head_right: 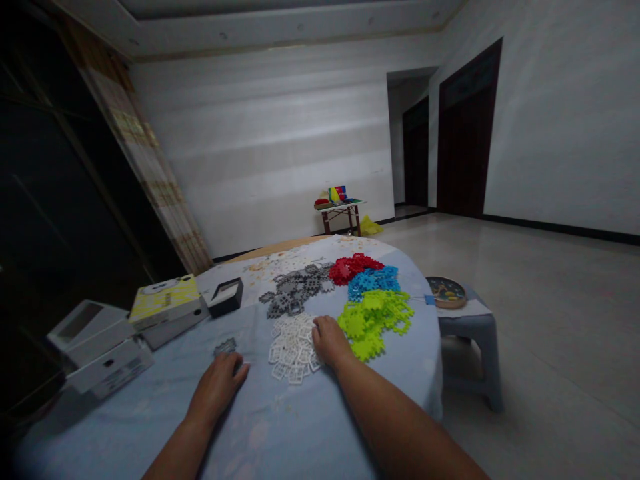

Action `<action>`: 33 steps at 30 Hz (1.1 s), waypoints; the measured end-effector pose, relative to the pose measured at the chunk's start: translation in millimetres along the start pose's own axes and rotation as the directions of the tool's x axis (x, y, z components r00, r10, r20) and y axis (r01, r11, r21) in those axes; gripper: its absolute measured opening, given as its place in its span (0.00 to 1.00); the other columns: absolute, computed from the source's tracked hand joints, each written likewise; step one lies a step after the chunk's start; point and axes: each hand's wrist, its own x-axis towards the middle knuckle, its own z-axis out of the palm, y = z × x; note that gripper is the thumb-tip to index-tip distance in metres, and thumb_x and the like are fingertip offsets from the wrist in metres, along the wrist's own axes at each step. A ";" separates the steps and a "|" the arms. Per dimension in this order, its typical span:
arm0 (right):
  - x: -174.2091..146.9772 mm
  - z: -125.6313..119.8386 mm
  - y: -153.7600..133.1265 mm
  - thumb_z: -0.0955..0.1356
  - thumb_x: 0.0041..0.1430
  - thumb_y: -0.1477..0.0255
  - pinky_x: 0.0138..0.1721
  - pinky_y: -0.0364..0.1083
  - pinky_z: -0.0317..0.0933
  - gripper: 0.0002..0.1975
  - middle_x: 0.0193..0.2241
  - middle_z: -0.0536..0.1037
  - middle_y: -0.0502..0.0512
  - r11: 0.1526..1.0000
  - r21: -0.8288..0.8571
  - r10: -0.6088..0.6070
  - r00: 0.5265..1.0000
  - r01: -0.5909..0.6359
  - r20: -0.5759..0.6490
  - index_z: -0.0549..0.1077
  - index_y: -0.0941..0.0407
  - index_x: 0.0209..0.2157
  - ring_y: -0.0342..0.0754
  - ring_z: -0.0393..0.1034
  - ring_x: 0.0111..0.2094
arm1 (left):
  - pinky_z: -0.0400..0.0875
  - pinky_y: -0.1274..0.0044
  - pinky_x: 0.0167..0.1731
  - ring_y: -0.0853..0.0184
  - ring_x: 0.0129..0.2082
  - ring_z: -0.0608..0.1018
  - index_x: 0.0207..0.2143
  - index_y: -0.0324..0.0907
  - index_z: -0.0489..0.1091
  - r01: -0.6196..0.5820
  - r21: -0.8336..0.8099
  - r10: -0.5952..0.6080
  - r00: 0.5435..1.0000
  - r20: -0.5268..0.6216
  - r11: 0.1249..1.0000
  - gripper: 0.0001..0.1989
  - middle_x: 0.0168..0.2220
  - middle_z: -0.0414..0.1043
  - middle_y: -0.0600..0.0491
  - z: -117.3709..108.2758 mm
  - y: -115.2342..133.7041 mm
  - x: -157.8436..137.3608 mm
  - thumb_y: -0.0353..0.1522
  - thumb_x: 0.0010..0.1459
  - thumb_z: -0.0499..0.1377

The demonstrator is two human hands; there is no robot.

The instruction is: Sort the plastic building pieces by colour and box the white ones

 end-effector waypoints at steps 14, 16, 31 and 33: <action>-0.3 -2.8 0.0 0.60 0.60 0.74 0.48 0.45 0.55 0.13 0.41 0.73 0.61 1.000 -0.003 0.019 1.000 -0.019 0.017 0.70 0.61 0.44 0.49 0.64 0.45 | 0.65 0.73 0.42 0.60 0.42 0.73 0.40 0.38 0.72 0.170 -0.153 -0.203 0.950 -0.239 0.973 0.22 0.40 0.72 0.44 -13.5 -24.7 0.1 0.42 0.56 0.46; -0.4 -3.2 -0.3 0.60 0.60 0.74 0.48 0.44 0.55 0.13 0.41 0.73 0.61 1.000 -0.006 0.016 1.000 -0.016 0.019 0.70 0.61 0.44 0.49 0.64 0.45 | 0.65 0.72 0.40 0.59 0.40 0.74 0.41 0.38 0.72 0.229 -0.177 -0.256 0.955 -0.152 0.957 0.25 0.39 0.73 0.44 -14.4 -33.8 0.4 0.46 0.54 0.47; 0.3 -2.9 -0.2 0.61 0.59 0.75 0.49 0.45 0.55 0.13 0.41 0.73 0.60 1.000 -0.015 0.013 1.000 -0.012 0.021 0.71 0.59 0.43 0.49 0.64 0.45 | 0.68 0.74 0.39 0.60 0.40 0.75 0.51 0.36 0.64 0.159 -0.292 -0.186 0.980 -0.068 0.943 0.31 0.43 0.73 0.43 -1.0 -53.4 2.9 0.37 0.42 0.59; 0.5 -2.6 0.4 0.61 0.59 0.75 0.49 0.45 0.55 0.13 0.41 0.73 0.60 1.000 -0.018 0.016 1.000 -0.016 0.022 0.71 0.59 0.43 0.49 0.64 0.45 | 0.68 0.74 0.39 0.62 0.38 0.75 0.50 0.37 0.65 0.120 -0.331 -0.168 0.978 -0.122 0.936 0.28 0.41 0.73 0.46 -3.8 -47.9 3.7 0.35 0.43 0.57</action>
